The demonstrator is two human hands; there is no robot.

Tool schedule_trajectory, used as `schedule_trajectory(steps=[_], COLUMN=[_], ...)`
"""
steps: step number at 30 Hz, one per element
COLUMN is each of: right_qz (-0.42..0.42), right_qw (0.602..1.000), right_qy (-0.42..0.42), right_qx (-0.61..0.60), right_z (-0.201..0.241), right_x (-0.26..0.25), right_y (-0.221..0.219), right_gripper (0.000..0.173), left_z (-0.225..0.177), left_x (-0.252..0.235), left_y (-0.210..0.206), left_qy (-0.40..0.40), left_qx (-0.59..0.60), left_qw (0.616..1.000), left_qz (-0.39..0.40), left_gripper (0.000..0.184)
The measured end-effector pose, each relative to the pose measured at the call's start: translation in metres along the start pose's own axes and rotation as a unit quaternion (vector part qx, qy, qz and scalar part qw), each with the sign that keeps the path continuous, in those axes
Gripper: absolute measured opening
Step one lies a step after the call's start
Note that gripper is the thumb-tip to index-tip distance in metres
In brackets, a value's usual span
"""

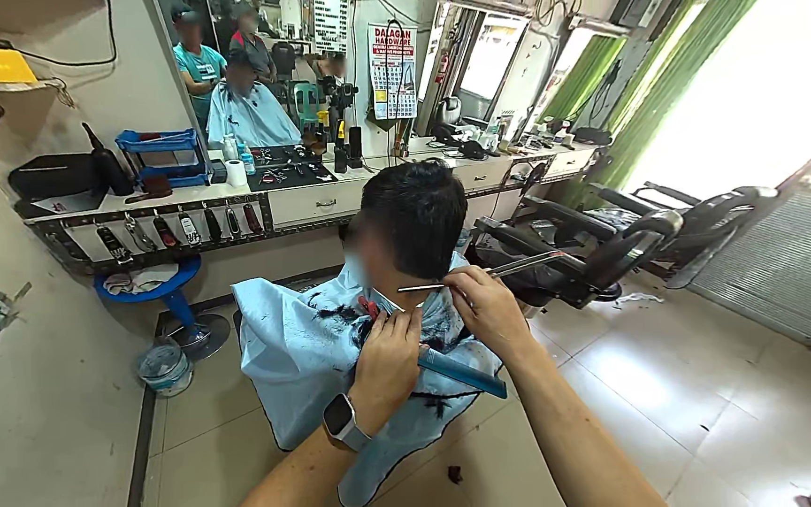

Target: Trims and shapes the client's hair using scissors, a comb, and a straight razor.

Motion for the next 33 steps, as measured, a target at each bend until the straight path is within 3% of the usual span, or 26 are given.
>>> schedule_trajectory(steps=[5,9,14,18,22,26,30,33], right_qz=[-0.036,0.021,-0.03,0.027,-0.013,0.04,0.011,0.045], right_qw=[0.999,0.999,0.998,0.998,0.998,0.997,0.998,0.996], right_qy=[-0.015,-0.006,-0.02,-0.016,-0.029,-0.025,-0.03,-0.026], right_qx=[0.012,0.042,0.05,0.062,0.059,0.062,0.063,0.07], right_z=[0.005,0.011,0.016,0.02,0.021,0.022,0.022,0.022], right_x=[0.0,0.005,0.003,0.007,0.004,0.008,0.007,0.008], right_y=[0.009,-0.002,0.006,-0.004,0.005,-0.003,0.002,-0.002], right_gripper=[0.022,0.022,0.023,0.021,0.023,0.021,0.023,0.023], left_z=[-0.001,0.0,0.001,0.0,0.001,0.001,0.001,0.001], left_x=[0.001,0.001,0.001,0.001,0.001,0.001,0.001,0.001], left_y=[0.0,0.0,0.0,0.001,0.001,0.003,0.002,0.003], left_qy=[0.001,-0.001,0.0,0.001,-0.003,0.0,0.003,0.008], left_qx=[0.003,0.002,0.009,0.009,0.006,0.012,0.014,0.01], left_qw=[1.0,1.0,1.0,1.0,1.0,1.0,1.0,0.999], left_qz=[0.011,0.011,0.016,0.019,0.018,0.026,0.022,0.029], left_gripper=[0.054,0.054,0.053,0.055,0.055,0.057,0.056,0.058])
Point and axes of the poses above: each hand's wrist, its own x-axis away from the middle knuckle, its own y-axis out of the back of the hand, z = x × y, the point moved 5 cm from there along -x, towards the middle knuckle, and after that the axes turned 7 degrees about y, right-handed, at the moved point
